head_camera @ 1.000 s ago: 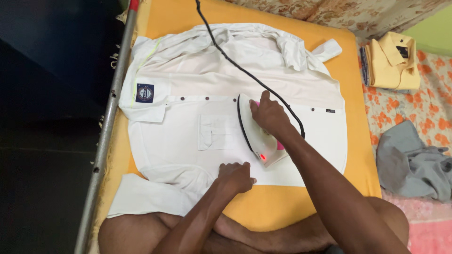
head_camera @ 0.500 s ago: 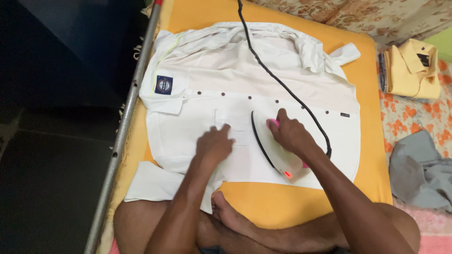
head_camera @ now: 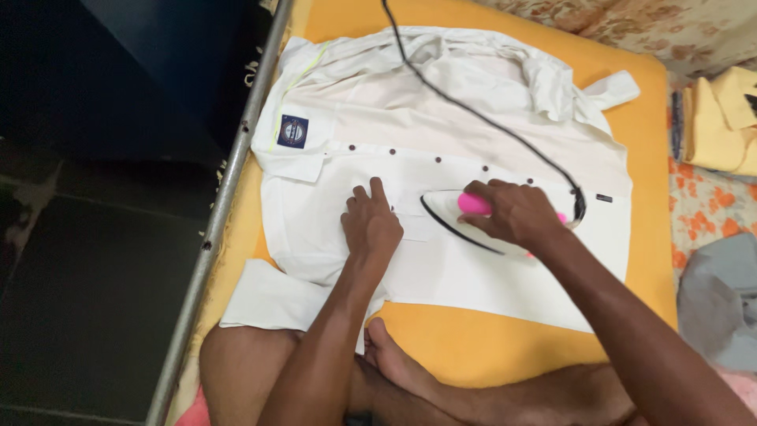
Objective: The person irons a white shirt laid out on a bed. They smooth the fabric with their hands and use a pink electric iron to press the front panel and pocket area. The person adjusts the shirt's position and folds the collar at the end.
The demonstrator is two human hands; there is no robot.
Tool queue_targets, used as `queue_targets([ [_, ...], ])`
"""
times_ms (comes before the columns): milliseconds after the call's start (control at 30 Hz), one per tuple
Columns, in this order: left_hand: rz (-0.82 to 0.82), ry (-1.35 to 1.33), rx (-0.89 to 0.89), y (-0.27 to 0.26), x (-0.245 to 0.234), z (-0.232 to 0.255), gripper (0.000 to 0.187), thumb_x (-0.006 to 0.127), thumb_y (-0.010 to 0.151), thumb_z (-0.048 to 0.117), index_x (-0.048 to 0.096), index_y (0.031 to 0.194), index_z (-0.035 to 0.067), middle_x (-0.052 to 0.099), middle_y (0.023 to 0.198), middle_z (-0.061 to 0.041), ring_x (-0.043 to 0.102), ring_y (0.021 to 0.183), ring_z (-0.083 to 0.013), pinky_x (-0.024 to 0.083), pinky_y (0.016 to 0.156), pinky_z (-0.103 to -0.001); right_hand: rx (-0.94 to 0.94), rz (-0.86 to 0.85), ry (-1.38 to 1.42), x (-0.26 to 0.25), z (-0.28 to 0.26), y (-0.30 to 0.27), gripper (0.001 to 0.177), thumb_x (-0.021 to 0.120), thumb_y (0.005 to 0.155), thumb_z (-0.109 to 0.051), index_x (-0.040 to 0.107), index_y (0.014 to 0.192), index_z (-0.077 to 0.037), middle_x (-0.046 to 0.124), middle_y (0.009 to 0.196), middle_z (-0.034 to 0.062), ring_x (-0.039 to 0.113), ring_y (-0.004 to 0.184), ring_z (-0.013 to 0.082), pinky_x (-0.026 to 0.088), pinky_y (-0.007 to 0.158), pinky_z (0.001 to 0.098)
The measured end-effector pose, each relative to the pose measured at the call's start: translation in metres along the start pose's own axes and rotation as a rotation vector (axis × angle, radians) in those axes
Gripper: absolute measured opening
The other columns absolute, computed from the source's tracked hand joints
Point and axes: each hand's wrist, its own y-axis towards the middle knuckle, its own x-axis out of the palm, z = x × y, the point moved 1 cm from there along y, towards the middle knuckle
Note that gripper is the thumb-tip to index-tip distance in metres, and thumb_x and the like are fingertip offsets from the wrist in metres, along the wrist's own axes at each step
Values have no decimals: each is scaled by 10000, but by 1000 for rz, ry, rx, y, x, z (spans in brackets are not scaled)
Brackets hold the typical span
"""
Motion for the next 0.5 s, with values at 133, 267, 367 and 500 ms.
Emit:
queue_targets([
  [133,0,-37,-40,3,6,-3,451,710,886,116,484,1258,1,593,1142,-223,625,1062,-389,549,802,-497,-74,-5,-46,-3,8,10,476,693,846,-569,686,1220,-275,740,1035,19,727,805,317,570,628,452],
  [267,-13,47,-13,0,14,-1,467,716,779,77,512,1184,-32,607,1088,-236,639,998,-384,564,738,-476,-112,-13,-52,-5,6,24,492,694,859,-564,682,1239,-252,731,1053,45,725,794,319,570,623,448],
  [367,64,26,-33,10,15,-11,317,696,825,62,591,1113,-21,653,1048,-233,667,957,-402,565,786,-490,-183,34,-7,-9,2,32,480,712,843,-521,691,1226,-233,726,1106,65,719,782,336,562,623,456],
  [500,-66,-66,-182,16,-6,-31,242,704,939,206,640,1048,0,699,1025,-222,688,976,-419,547,873,-504,-182,-76,7,-17,-12,45,476,714,847,-507,679,1238,-239,721,1131,52,716,808,344,565,664,463],
])
